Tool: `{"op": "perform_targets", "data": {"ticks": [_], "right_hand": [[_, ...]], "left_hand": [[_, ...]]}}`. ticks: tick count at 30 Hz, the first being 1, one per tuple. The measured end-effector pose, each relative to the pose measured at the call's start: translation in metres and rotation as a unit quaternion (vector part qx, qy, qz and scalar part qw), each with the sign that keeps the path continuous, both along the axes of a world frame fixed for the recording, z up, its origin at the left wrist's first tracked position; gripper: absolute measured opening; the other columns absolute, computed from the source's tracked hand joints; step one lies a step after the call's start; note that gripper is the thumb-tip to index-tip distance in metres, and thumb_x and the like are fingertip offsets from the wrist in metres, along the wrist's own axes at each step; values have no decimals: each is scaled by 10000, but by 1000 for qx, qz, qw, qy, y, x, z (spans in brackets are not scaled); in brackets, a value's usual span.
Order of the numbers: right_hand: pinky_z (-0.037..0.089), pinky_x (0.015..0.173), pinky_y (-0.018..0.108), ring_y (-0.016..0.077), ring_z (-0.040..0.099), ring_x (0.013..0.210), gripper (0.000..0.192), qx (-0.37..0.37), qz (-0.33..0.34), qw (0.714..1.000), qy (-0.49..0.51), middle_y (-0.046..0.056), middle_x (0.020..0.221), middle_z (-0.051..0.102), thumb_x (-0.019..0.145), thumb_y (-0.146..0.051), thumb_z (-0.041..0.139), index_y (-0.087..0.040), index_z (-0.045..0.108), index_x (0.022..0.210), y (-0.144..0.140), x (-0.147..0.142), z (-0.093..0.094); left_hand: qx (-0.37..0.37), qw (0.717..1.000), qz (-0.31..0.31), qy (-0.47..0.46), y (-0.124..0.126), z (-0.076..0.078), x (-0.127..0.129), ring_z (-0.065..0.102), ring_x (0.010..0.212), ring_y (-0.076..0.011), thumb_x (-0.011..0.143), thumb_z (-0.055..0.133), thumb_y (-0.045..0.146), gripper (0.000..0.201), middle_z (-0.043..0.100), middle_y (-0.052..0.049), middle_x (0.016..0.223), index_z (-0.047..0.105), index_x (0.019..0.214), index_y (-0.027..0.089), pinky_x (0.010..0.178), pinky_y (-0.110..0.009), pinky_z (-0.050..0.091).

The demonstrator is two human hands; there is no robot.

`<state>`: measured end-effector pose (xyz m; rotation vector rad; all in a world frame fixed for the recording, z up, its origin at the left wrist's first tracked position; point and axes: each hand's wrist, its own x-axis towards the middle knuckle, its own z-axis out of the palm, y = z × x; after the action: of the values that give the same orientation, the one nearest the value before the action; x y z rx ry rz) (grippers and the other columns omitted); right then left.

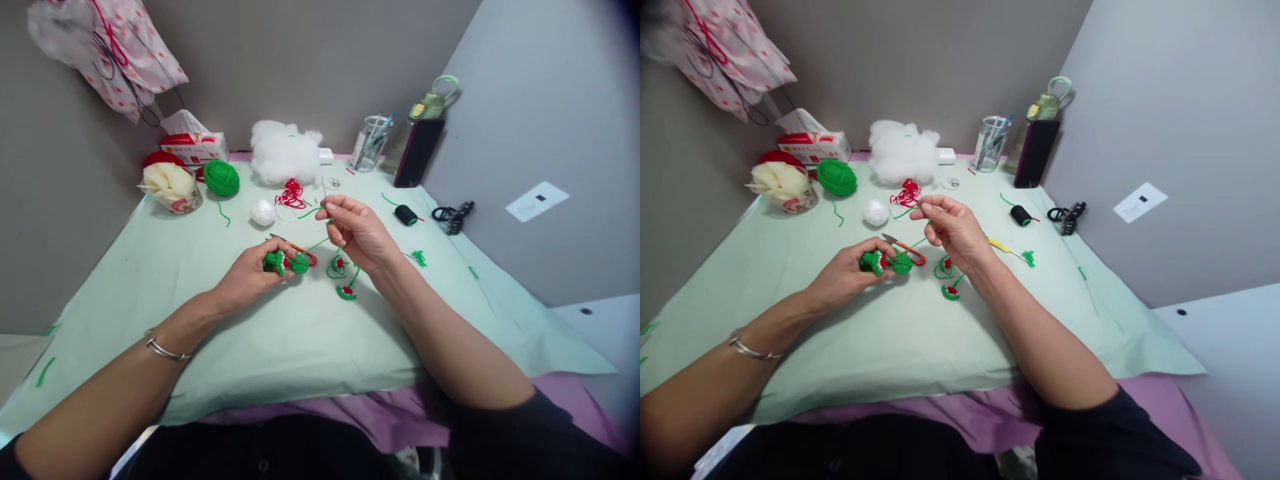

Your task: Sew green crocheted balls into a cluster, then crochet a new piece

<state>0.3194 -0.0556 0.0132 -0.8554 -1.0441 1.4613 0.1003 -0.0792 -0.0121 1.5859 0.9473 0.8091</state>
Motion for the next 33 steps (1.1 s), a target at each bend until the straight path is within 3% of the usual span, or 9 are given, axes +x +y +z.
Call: {"op": "perform_targets", "data": {"ticks": [6,10,13,16,19,23,28,30,33], "right_hand": [[249,409,211,21,391,427,379,-3,-5,1000,-14,-30,761,699,694,-386,889,-178,642,892,1,0,-1],[225,411,215,17,387,424,367,-5,-4,1000,-16,-25,769,701,700,-383,884,-173,648,888,1,0,-3],[225,414,219,22,400,427,353,-10,1,1000,-16,-24,757,696,695,-372,881,-169,651,869,1,-1,-4],[216,416,218,24,408,424,355,-14,5,1000,-15,-21,738,690,682,-362,883,-160,652,861,2,-1,-4],[210,416,216,24,408,421,357,-17,-4,1000,-13,-22,731,688,675,-360,883,-157,655,861,2,-1,-5],[208,415,217,24,401,429,356,-21,-10,1000,-16,-21,737,684,673,-362,883,-162,652,856,2,0,-5],[207,420,215,22,406,445,362,-19,-5,999,-26,-7,771,682,653,-380,890,-156,674,837,0,-3,-3],[233,429,209,28,425,482,351,-12,-8,999,-37,-19,753,648,641,-379,899,-153,691,810,-2,-5,-1],[288,458,204,51,439,537,315,-2,1,998,-58,-51,640,550,644,-367,901,-157,704,772,-4,-6,0]], "left_hand": [[-69,992,-73,-73,4,1,-5,651,949,-225,832,805,335,162,711,-65,1030,715,837,201,810,-332,499],[-172,970,-71,-154,6,2,-8,681,794,-165,896,759,345,169,734,-19,887,695,1016,244,718,-271,506],[-220,952,-76,-201,6,3,-8,711,770,-164,912,726,298,300,745,-4,866,679,1207,276,764,-289,549],[-246,934,-89,-244,7,6,-8,730,809,-185,891,724,286,250,750,-30,889,716,1131,217,853,-346,585],[-252,925,-88,-270,7,10,-11,733,885,-214,829,758,240,236,746,-50,930,726,1058,192,946,-407,584],[-245,935,-62,-251,7,12,-16,731,953,-223,737,834,168,377,729,-24,1022,711,1090,223,1013,-442,563],[-224,950,-3,-216,9,5,-12,718,884,-193,751,889,342,304,722,-27,951,736,960,183,879,-344,587],[-197,959,27,-202,10,2,-9,702,889,-186,787,860,414,330,729,-54,989,761,981,166,801,-293,576],[-154,965,63,-202,12,1,-10,681,913,-168,819,840,376,360,731,-55,999,764,1107,175,803,-255,557]]}}
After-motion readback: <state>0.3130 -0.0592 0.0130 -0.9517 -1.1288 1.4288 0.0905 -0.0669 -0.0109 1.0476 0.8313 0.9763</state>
